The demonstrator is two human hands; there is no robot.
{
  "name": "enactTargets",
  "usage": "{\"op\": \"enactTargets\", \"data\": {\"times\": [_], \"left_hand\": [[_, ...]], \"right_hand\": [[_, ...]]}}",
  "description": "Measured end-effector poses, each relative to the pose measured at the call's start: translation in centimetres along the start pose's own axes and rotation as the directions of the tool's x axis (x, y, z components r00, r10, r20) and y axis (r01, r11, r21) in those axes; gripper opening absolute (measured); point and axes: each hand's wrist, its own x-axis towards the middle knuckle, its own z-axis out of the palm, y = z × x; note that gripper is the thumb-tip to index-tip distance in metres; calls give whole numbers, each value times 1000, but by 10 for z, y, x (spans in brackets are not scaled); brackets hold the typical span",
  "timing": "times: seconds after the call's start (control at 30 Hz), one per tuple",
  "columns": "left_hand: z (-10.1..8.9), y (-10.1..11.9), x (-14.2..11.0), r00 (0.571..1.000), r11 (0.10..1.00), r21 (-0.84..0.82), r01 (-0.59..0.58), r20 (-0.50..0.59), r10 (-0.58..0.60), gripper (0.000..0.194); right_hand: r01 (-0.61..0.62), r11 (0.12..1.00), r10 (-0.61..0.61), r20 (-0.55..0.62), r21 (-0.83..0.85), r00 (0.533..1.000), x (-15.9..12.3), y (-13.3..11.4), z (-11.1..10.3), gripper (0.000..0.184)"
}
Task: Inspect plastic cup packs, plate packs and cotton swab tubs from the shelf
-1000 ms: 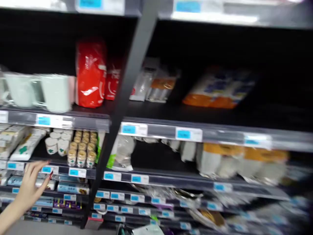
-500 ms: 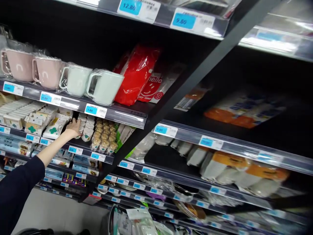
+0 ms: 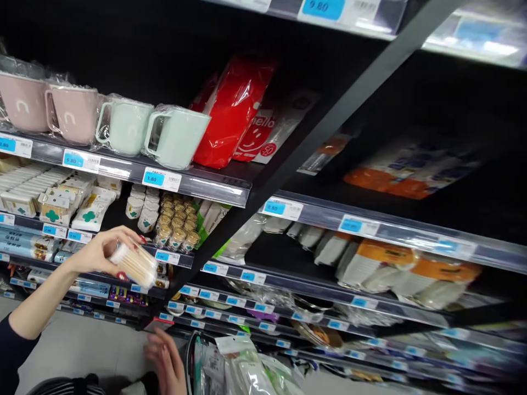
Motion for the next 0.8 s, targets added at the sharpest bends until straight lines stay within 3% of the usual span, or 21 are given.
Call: {"op": "enactTargets", "data": {"times": [0.1, 0.2, 0.27, 0.3, 0.37, 0.43, 0.5, 0.63, 0.8], "left_hand": [[22, 6, -15, 994, 941, -336, -21, 93, 55, 28], [34, 9, -28, 991, 938, -348, 0, 127, 47, 22], [39, 13, -37, 992, 939, -343, 20, 125, 24, 30], [41, 16, -42, 992, 936, -348, 51, 123, -8, 43], [46, 22, -51, 991, 915, -381, 131, 82, -107, 70], [53, 25, -58, 975, 872, -445, 202, 10, -221, 81], [59, 23, -63, 950, 824, -510, 245, -42, -309, 75], [63, 15, -67, 924, 769, -558, 312, -8, -381, 75], [60, 12, -68, 915, 754, -568, 330, -4, -403, 67]], "right_hand": [[6, 970, -47, 166, 241, 985, 5, -38, 28, 67], [-41, 956, -47, 292, 289, 955, 8, -87, 55, 73], [-59, 967, -9, 264, 250, 965, 7, -108, 65, 64], [-45, 971, -8, 220, 233, 975, 6, -113, 68, 59], [33, 980, -61, 142, 195, 988, 3, -112, 70, 53], [136, 985, -147, 101, 106, 984, 1, -102, 69, 49], [236, 971, -233, 90, -29, 968, -1, -91, 67, 47], [433, 852, -431, 74, -293, 899, -4, -81, 62, 46], [500, 747, -504, 116, -438, 856, -4, -86, 60, 54]]}}
